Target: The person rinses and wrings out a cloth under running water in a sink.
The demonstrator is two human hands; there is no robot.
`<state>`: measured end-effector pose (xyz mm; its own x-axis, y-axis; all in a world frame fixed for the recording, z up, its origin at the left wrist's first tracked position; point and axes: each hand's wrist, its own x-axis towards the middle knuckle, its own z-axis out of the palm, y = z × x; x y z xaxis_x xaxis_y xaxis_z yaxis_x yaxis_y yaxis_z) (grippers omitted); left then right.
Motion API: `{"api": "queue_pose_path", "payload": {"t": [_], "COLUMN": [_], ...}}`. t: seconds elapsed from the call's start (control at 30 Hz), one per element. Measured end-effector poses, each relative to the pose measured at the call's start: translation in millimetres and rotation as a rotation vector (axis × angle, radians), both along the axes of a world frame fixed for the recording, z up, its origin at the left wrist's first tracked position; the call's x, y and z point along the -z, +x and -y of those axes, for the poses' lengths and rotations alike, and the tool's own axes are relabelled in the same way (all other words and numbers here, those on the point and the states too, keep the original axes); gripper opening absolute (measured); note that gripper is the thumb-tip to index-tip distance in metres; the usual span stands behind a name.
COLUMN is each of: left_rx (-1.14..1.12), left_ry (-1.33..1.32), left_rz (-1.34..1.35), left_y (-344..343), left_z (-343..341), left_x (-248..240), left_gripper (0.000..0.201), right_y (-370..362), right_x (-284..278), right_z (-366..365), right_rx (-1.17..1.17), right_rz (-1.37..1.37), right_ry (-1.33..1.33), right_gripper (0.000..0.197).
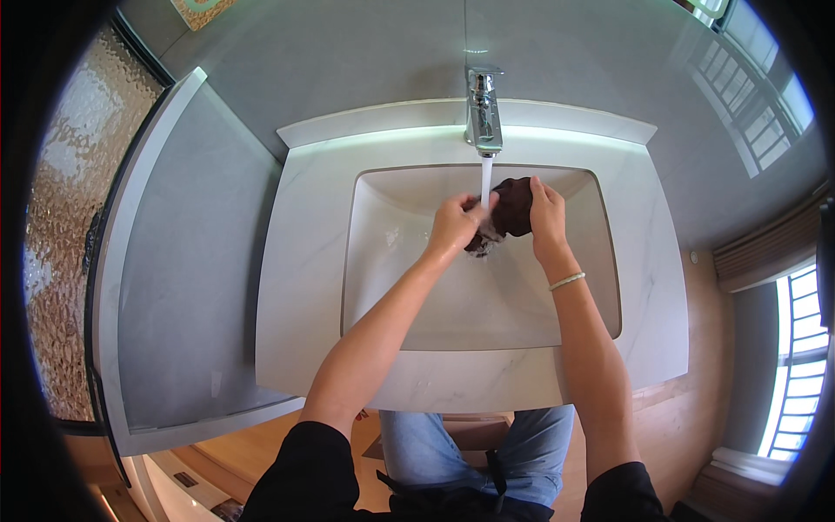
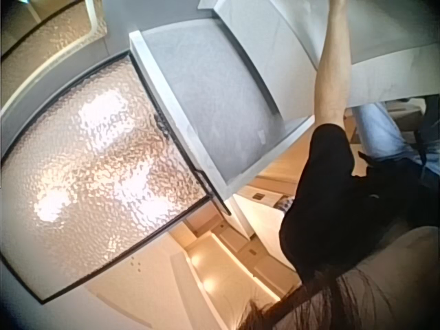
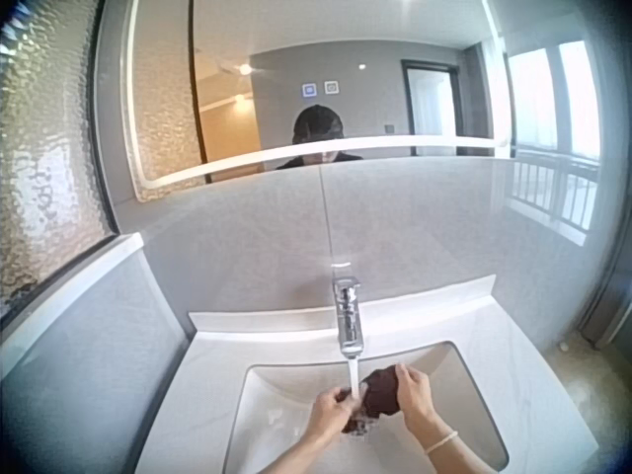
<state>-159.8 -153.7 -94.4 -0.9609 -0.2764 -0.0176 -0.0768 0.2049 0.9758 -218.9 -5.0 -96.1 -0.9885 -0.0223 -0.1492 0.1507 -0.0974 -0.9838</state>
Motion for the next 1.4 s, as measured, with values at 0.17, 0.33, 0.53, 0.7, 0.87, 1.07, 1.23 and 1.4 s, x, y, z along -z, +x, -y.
{"api": "queue_pose_path", "payload": {"t": [0.17,0.33,0.53,0.7,0.87,1.07,1.23,1.4], "left_rx": [-0.121,-0.134,-0.053,-0.031,0.051,0.242,-0.016,-0.227], "left_ry": [0.153,0.303,0.553,0.341,0.328,0.395,0.451,0.832], "left_rz": [-0.059,-0.254,-0.108,0.061,0.187,0.268,-0.034,-0.047], "left_y": [-3.6,-3.9,-6.9,-6.2,-3.8,0.6,0.8,-4.6], "left_z": [9.4,4.9,13.3,11.0,5.9,12.4,8.6,15.3], "left_x": [-1.3,-6.5,-2.8,2.3,1.6,-17.3,-15.9,-14.2], "left_gripper": [0.026,0.022,0.026,0.038,0.075,0.05,0.04,0.046], "right_y": [18.1,16.8,14.7,18.0,13.4,10.2,11.5,-6.5], "right_x": [-24.3,-31.4,-18.4,-24.6,-27.3,-26.6,-30.4,10.5], "right_z": [9.9,5.9,8.2,11.2,5.3,-2.7,-0.8,-3.4], "right_rx": [-0.176,-0.579,-0.399,-0.374,-0.382,-0.459,-0.379,-0.299], "right_rz": [-0.002,0.027,0.133,0.162,0.238,0.382,0.439,0.257], "right_ry": [0.145,0.44,-0.243,-0.363,-0.639,-0.801,-0.702,-0.166], "right_gripper": [0.044,0.054,0.025,0.013,0.016,0.02,0.024,0.024]}}
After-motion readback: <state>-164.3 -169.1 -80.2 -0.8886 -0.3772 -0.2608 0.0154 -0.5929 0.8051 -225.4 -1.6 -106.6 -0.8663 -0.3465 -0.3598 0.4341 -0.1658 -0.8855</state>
